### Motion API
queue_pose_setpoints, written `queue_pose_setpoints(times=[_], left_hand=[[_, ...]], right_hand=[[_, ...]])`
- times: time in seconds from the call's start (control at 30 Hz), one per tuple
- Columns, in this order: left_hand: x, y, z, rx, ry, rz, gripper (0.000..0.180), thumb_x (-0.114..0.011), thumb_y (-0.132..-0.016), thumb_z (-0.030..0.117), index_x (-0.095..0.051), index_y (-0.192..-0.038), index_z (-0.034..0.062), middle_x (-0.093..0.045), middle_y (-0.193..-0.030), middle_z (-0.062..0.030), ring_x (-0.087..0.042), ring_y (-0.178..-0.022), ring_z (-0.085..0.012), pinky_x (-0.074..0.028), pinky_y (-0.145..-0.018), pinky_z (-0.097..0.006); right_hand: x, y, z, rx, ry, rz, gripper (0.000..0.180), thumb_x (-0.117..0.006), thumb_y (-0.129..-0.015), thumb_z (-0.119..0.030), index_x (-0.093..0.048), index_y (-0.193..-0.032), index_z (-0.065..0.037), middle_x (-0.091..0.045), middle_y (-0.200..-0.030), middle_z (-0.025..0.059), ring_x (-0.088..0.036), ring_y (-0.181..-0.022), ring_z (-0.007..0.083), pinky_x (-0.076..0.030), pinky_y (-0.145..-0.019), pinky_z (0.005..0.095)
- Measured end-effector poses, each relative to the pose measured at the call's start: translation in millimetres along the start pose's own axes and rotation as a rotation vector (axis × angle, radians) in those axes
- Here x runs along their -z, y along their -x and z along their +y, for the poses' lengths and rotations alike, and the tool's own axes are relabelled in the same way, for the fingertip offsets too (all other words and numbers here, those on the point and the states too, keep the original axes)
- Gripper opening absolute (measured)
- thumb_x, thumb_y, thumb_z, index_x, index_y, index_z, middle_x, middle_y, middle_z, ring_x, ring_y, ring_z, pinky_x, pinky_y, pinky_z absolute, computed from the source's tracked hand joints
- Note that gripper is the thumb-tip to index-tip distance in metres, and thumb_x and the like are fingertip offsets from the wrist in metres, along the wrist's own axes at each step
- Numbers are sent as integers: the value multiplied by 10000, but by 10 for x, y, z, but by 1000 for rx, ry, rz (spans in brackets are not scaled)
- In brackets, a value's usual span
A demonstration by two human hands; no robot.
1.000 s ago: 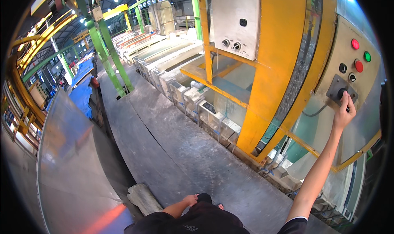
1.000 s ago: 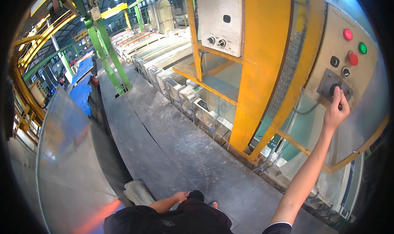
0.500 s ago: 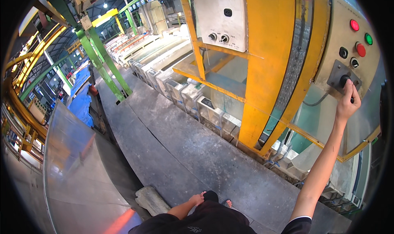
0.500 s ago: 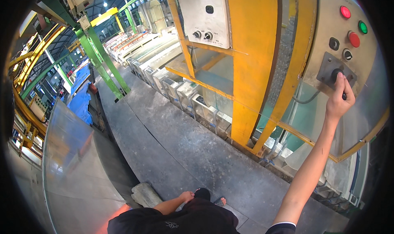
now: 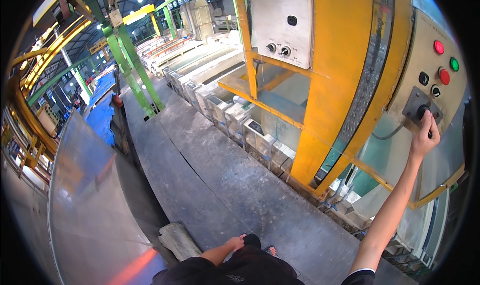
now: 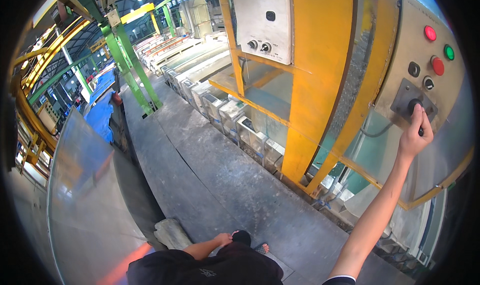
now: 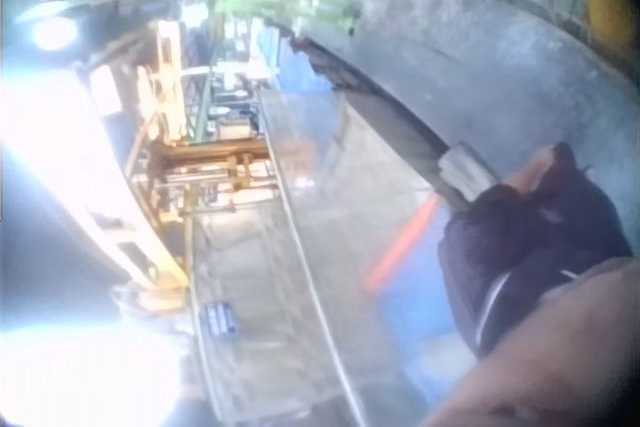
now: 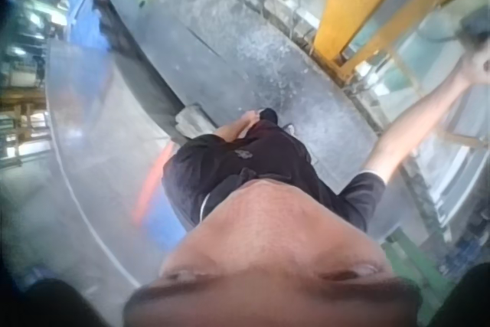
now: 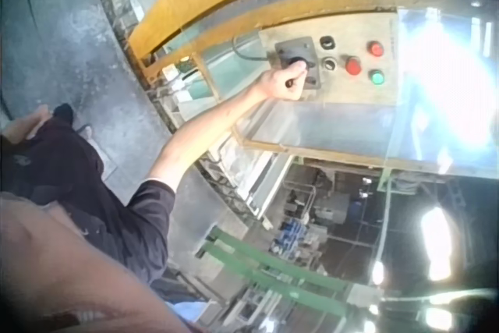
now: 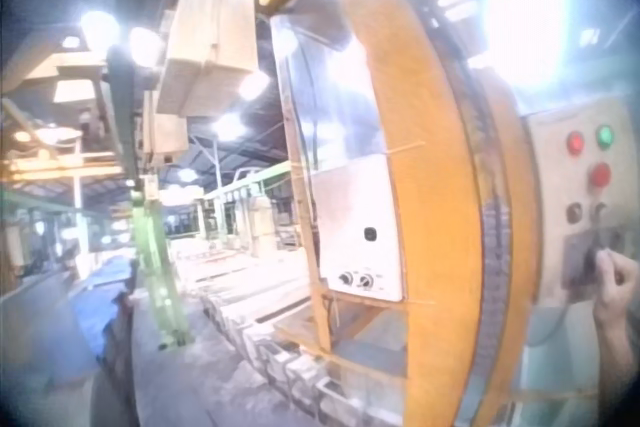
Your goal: The person stands at a yellow industrial control panel and repeatedly turns a black rotary knob with their right hand. The camera remains in a first-person view focused on the panel and the operator's hand throughout the sequence.
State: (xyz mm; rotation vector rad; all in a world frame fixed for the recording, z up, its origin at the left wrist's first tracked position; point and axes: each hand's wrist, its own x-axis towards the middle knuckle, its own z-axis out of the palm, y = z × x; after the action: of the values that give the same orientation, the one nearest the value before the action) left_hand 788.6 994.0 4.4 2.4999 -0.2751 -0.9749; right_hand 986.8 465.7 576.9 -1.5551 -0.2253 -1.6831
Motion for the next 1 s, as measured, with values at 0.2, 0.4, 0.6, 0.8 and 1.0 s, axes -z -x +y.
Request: queue_pose_setpoints(times=[0.2, 0.4, 0.6, 0.8, 1.0], left_hand=[[-47, -14, -11, 98, 20, -1, 408, -436, -759, 307, -548, -981, -16, -567, -1038, -220, -551, -953, -369, -431, -842, -439], [-86, -16, -106, -17, -27, -41, 408, -447, -769, 328, -544, -1026, 28, -577, -1052, -177, -553, -969, -351, -432, -854, -424], [115, 238, 162, 120, 80, 21, 367, -489, -766, 350, -592, -1004, 90, -572, -1087, -142, -530, -1030, -310, -428, -869, -401], [227, 332, 201, 155, -55, -146, 409, -492, -769, 342, -576, -1087, 97, -563, -1115, -140, -523, -1045, -298, -423, -880, -377], [163, 154, 142, 184, 55, -85, 392, -472, -771, 341, -583, -1065, 106, -581, -1072, -150, -542, -1001, -327, -429, -869, -385]], right_hand=[[52, -3, 87, -24, 14, -13, 186, -568, -849, -91, -635, -840, 82, -574, -744, -2, -465, -688, 48, -373, -658, 181], [57, 21, 81, -48, 15, 12, 187, -576, -847, -92, -640, -925, 66, -613, -817, 15, -500, -727, 49, -395, -687, 183], [-55, 47, -50, -13, 46, 75, 196, -573, -848, -101, -641, -922, 68, -603, -773, 23, -499, -707, 62, -399, -664, 196], [51, 53, 124, -42, -32, 73, 188, -554, -850, -74, -632, -927, 79, -608, -794, 43, -514, -718, 77, -410, -680, 197], [13, 54, 128, -55, -76, 107, 190, -548, -850, -61, -622, -931, 94, -624, -852, 80, -564, -788, 106, -433, -727, 204]])
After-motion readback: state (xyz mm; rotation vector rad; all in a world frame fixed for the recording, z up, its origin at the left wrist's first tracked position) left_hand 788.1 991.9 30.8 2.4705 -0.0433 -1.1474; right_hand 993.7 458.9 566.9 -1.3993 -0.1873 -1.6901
